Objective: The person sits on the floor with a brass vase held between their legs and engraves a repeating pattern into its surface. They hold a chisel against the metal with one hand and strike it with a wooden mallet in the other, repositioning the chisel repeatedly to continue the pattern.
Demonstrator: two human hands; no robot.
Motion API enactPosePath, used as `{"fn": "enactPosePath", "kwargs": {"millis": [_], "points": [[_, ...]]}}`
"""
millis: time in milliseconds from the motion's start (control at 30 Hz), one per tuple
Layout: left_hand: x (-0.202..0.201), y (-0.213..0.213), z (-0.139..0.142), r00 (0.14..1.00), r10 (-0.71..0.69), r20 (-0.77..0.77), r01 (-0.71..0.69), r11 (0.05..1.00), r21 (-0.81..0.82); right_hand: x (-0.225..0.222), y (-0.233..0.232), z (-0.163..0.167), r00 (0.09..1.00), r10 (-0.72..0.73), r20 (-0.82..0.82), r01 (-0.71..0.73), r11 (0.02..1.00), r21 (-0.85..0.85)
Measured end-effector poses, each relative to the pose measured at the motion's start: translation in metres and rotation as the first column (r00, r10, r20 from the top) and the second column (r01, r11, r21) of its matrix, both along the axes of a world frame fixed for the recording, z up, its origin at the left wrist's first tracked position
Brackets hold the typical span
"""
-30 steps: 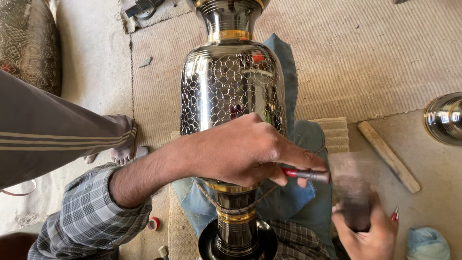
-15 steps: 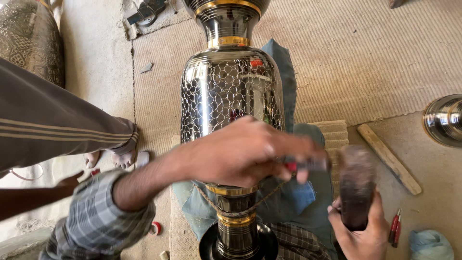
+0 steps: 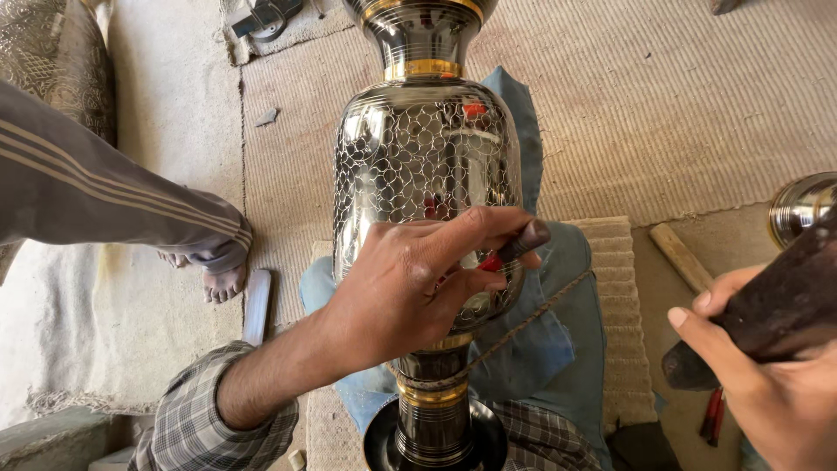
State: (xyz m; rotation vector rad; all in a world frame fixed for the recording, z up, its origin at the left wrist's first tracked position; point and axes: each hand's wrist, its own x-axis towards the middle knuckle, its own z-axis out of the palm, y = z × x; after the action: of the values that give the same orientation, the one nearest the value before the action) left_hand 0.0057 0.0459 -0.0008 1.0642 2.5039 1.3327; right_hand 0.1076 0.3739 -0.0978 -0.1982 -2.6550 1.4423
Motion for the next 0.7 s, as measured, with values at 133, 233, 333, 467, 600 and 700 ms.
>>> {"fn": "enactPosePath", "kwargs": {"millis": [133, 233, 333, 467, 600, 700], "points": [[0.006, 0.003, 0.003, 0.998, 0.052, -0.034, -0.052, 0.999, -0.006, -0.034, 0.003, 0.029, 0.922, 0.363, -0.139, -0.256, 0.836, 0.485], [0.017, 0.006, 0.003, 0.988, 0.154, -0.012, -0.154, 0.988, 0.01, -0.051, 0.005, 0.038, 0.96, 0.271, 0.067, -0.279, 0.932, 0.232], [0.027, 0.007, 0.001, 0.957, 0.291, 0.006, -0.291, 0.957, -0.004, -0.063, 0.011, 0.043, 0.883, 0.469, 0.033, -0.444, 0.81, 0.383], [0.038, 0.006, -0.003, 0.939, 0.342, -0.021, -0.34, 0.937, 0.083, -0.07, 0.008, 0.053, 0.927, 0.363, 0.093, -0.374, 0.894, 0.245], [0.048, 0.008, -0.01, 0.925, 0.378, -0.041, -0.361, 0.906, 0.221, -0.077, -0.006, 0.073, 0.848, 0.523, -0.086, -0.447, 0.793, 0.415], [0.05, 0.01, -0.019, 0.899, 0.435, -0.056, -0.42, 0.89, 0.177, -0.084, -0.016, 0.095, 0.834, 0.541, 0.11, -0.51, 0.678, 0.529]]}}
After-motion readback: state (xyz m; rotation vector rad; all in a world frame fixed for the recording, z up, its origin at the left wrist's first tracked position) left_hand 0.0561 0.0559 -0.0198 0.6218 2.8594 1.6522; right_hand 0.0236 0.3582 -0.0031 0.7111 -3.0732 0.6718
